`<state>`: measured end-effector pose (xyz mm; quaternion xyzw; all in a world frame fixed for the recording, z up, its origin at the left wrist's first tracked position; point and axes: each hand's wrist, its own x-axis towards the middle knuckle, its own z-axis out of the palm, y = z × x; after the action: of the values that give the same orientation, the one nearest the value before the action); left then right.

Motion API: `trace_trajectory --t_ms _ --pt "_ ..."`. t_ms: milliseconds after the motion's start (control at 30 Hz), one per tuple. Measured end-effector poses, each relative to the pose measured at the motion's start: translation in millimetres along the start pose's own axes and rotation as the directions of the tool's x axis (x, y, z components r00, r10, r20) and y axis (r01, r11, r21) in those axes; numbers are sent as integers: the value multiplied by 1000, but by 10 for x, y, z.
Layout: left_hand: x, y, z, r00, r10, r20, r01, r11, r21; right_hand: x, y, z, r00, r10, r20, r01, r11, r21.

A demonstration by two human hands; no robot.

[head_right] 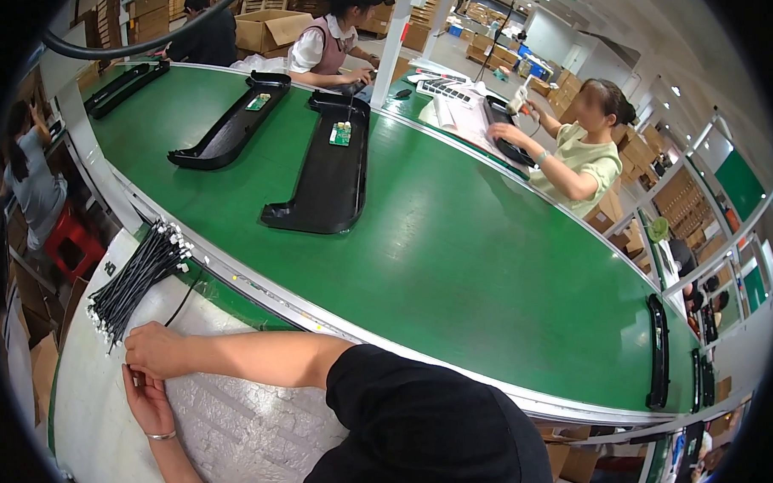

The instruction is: Connecting cables to circuit boards and placing them into plastic housings on an assembly line.

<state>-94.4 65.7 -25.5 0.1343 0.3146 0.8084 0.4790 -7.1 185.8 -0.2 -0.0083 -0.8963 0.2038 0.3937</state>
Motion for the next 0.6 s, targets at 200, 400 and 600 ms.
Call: trace_trajectory --t_ms 200,400,600 --pt "39 -17 -90 999 -12 37 13 999 -51 -3 27 20 998 -54 -35 54 999 -8" --pt "-42 21 161 1000 -22 -20 21 998 -58 24 -74 -59 984 -175 -13 171 971 -167" --pt "64 1 -128 998 -23 57 25 999 -44 -23 -3 2 995 -99 14 100 991 -93"
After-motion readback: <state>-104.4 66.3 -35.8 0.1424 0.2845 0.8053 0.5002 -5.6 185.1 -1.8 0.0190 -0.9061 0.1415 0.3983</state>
